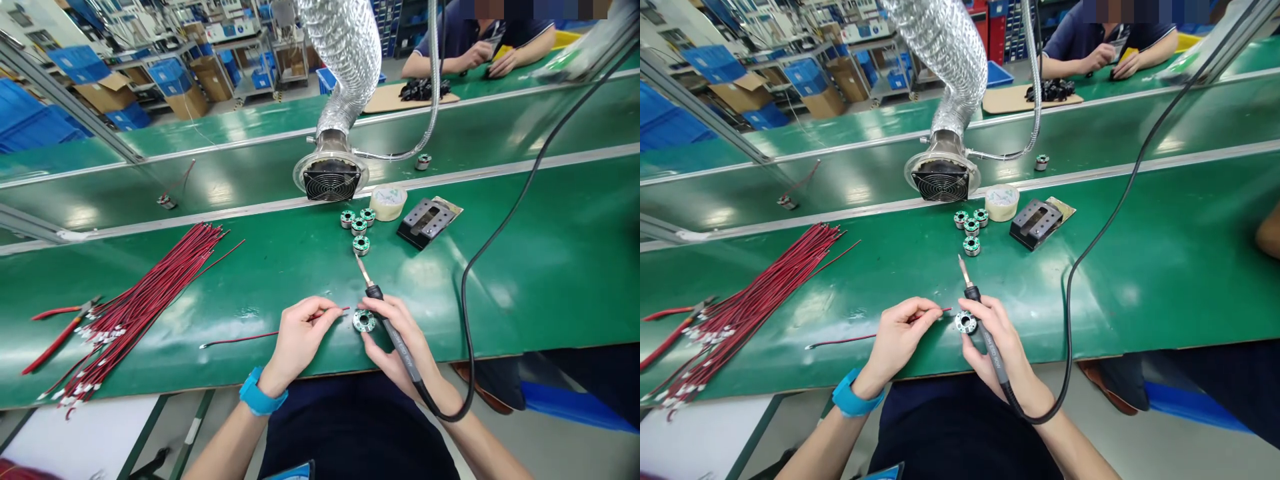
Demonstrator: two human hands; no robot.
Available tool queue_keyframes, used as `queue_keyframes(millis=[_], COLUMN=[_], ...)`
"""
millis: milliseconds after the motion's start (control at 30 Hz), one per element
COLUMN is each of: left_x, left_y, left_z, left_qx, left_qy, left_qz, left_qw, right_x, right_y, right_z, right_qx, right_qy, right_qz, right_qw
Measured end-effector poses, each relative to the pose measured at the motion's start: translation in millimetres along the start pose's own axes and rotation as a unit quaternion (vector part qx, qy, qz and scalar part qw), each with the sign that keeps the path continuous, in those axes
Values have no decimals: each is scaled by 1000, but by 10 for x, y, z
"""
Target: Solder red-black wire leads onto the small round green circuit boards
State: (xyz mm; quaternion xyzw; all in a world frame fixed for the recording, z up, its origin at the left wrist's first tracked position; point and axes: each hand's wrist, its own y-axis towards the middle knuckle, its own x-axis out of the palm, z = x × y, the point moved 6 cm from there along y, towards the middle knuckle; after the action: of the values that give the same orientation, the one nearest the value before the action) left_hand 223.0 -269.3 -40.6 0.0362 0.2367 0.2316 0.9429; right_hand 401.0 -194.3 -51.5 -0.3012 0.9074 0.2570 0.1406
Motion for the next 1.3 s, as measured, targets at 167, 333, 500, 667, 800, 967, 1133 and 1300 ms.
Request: queue_keyframes(millis=[167,333,500,667,800,967,1133,1300], left_x=[36,59,73,160,237,310,271,288], left_y=[2,-6,-8,11,17,10,3,-40], left_z=[127,99,106,212,242,215,209,248], left_qx=[42,33,23,40,50,60,79,99], left_qy=[20,-4,-11,2,15,25,52,79], left_qz=[16,13,15,0,-23,-66,-48,-20], left_qw=[999,999,1000,999,998,996,994,992], right_x=[87,100,89,94,-90,-327,-316,-291], right_y=[-3,-3,-38,-17,-104,-400,-495,-506], right_z=[-3,-31,1,-42,-60,124,181,207], right_qx=[5,2,12,-1,-5,70,68,81], right_qy=[-45,-3,12,-1,16,134,225,219], right_qz=[53,29,28,42,119,288,315,290], right_qw=[998,1000,999,999,993,946,919,928])
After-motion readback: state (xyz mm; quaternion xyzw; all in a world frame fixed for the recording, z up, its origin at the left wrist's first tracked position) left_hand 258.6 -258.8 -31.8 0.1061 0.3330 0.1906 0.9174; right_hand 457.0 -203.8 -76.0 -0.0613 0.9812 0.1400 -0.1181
